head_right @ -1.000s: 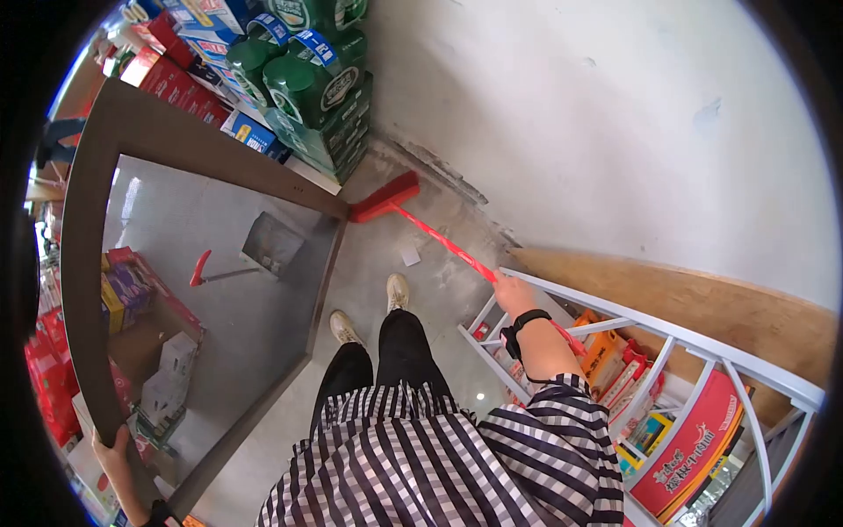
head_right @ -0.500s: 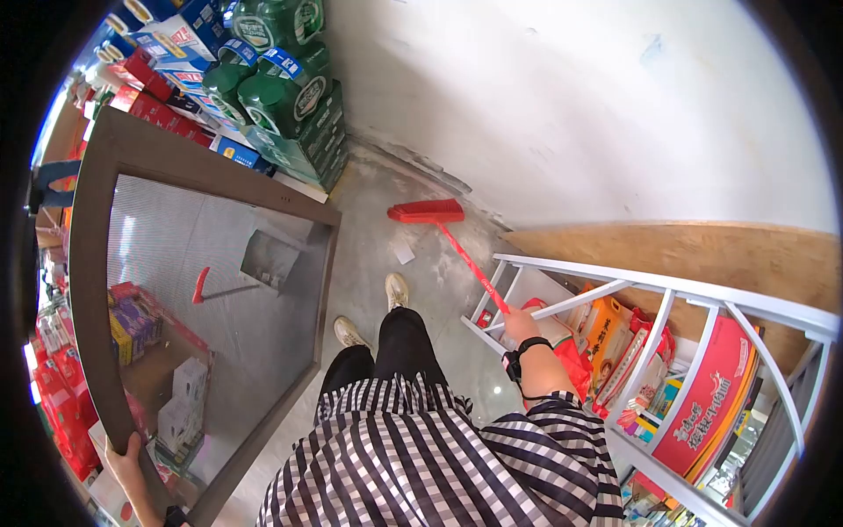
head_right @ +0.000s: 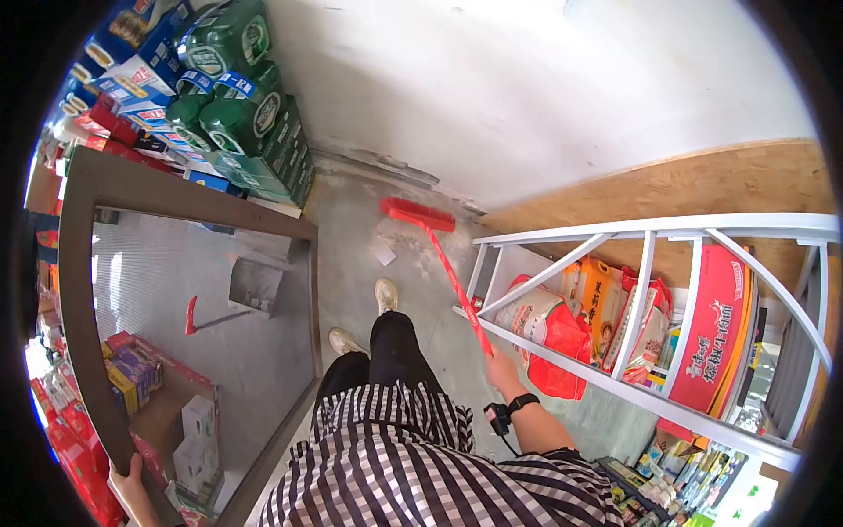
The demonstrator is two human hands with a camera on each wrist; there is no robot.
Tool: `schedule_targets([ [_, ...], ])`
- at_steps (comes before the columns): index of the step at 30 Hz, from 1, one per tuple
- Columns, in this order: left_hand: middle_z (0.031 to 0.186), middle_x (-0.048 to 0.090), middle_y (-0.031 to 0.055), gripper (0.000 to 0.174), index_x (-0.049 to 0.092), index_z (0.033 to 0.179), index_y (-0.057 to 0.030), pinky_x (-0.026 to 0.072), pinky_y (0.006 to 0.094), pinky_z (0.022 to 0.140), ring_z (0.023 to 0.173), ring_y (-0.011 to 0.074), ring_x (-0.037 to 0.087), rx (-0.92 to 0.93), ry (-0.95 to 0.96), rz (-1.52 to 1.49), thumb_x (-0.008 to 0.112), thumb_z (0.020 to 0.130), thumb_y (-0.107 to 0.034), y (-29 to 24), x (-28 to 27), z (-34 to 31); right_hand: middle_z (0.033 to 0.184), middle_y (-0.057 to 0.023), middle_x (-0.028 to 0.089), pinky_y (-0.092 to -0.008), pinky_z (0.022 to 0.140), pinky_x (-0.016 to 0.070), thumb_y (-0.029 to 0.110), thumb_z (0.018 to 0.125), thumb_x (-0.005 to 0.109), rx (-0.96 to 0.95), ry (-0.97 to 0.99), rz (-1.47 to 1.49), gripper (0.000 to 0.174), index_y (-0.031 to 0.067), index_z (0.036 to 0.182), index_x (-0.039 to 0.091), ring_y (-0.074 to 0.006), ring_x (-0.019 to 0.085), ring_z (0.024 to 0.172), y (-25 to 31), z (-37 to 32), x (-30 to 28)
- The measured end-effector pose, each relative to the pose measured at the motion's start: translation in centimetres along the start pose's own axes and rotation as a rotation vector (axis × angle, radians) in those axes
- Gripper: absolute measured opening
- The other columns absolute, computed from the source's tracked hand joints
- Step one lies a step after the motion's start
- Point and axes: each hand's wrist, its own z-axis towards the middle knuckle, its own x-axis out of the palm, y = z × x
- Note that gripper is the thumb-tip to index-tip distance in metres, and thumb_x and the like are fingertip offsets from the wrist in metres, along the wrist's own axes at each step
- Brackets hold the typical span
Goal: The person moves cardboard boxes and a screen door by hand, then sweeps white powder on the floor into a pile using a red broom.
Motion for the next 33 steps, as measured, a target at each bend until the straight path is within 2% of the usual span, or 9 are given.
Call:
schedule_targets([
  [1,0.082,0.061,0.0063,0.027,0.060,0.096,0.0026,0.0449,0.0274,0.066,0.069,0.0148,0.056,-0.029,0.011,-0.009,0.064,0.071,-0.007,-1.2,-0.1,-0.2,0.087,-0.0233,0.060,-0.0502,0.077,0.0424,0.026,0.087,0.036,0.050,0.039,0.065,0.033,0.0085,0.113,0.048,-0.0416,0.057,0.083,1.0,-0.1,-0.6],
  [5,0.085,0.062,0.0157,0.026,0.056,0.100,0.0058,0.0456,0.0321,0.066,0.073,0.0198,0.058,-0.142,0.097,0.081,0.060,0.077,-0.006,-7.4,0.5,-2.0,0.087,-0.0248,0.059,-0.0506,0.077,0.0418,0.023,0.087,0.036,-0.027,-0.026,0.063,0.031,0.0059,0.110,0.048,-0.0419,0.057,0.085,0.7,7.6,-0.1],
  [7,0.086,0.063,0.0139,0.021,0.059,0.096,0.0065,0.0467,0.0314,0.066,0.074,0.0171,0.058,0.141,0.140,0.102,0.054,0.078,-0.003,-8.1,1.1,-2.5,0.088,-0.0253,0.059,-0.0503,0.069,0.0424,0.020,0.087,0.035,-0.038,-0.005,0.093,0.034,0.0056,0.115,0.046,-0.0422,0.056,0.083,-0.1,11.9,1.5],
  [9,0.085,0.063,0.0131,0.021,0.059,0.095,0.0075,0.0466,0.0309,0.067,0.074,0.0173,0.058,-0.019,0.111,-0.030,0.053,0.078,-0.002,-9.1,1.8,-3.0,0.090,-0.0264,0.058,-0.0502,0.073,0.0422,0.019,0.086,0.037,-0.043,0.009,0.110,0.032,0.0044,0.113,0.045,-0.0423,0.056,0.087,0.1,12.7,2.8],
  [16,0.085,0.061,0.0119,0.023,0.057,0.096,0.0111,0.0447,0.0297,0.071,0.075,0.0191,0.056,-0.152,0.006,-0.150,0.054,0.075,0.003,-12.4,3.1,-4.1,0.093,-0.0280,0.058,-0.0493,0.080,0.0422,0.015,0.084,0.039,0.129,0.257,0.184,0.036,0.0044,0.118,0.040,-0.0438,0.055,0.090,1.3,7.2,-1.3],
  [22,0.080,0.061,0.0124,0.019,0.058,0.090,0.0115,0.0445,0.0306,0.067,0.071,0.0181,0.055,-0.174,-0.017,-0.257,0.053,0.075,0.001,-11.7,3.1,-3.6,0.092,-0.0269,0.058,-0.0503,0.078,0.0425,0.019,0.085,0.039,-0.125,0.141,0.082,0.037,0.0054,0.119,0.040,-0.0444,0.054,0.089,-1.8,4.1,-2.9],
  [24,0.079,0.061,0.0125,0.019,0.059,0.090,0.0115,0.0444,0.0307,0.067,0.070,0.0180,0.055,-0.171,-0.014,-0.236,0.053,0.075,0.001,-11.9,3.4,-3.6,0.071,-0.0178,0.058,-0.0431,0.052,0.0457,0.026,0.088,0.038,-0.106,0.031,0.142,0.030,0.0078,0.109,0.046,-0.0335,0.059,0.060,-1.8,6.4,-1.3],
  [28,0.077,0.061,0.0127,0.018,0.059,0.088,0.0115,0.0444,0.0309,0.065,0.069,0.0177,0.055,-0.144,0.014,-0.138,0.053,0.076,0.000,-11.8,3.1,-3.2,0.071,-0.0189,0.057,-0.0444,0.050,0.0425,0.020,0.086,0.038,-0.002,0.110,0.256,0.023,0.0045,0.099,0.049,-0.0341,0.058,0.061,-1.0,14.7,1.0],
  [33,0.075,0.061,0.0129,0.017,0.059,0.087,0.0116,0.0444,0.0311,0.063,0.066,0.0174,0.055,-0.116,0.018,-0.030,0.053,0.076,0.000,-10.9,2.6,-3.1,0.074,-0.0225,0.057,-0.0461,0.056,0.0442,0.020,0.084,0.041,-0.008,0.141,0.254,0.023,0.0026,0.099,0.047,-0.0374,0.058,0.067,1.0,12.2,2.3],
])
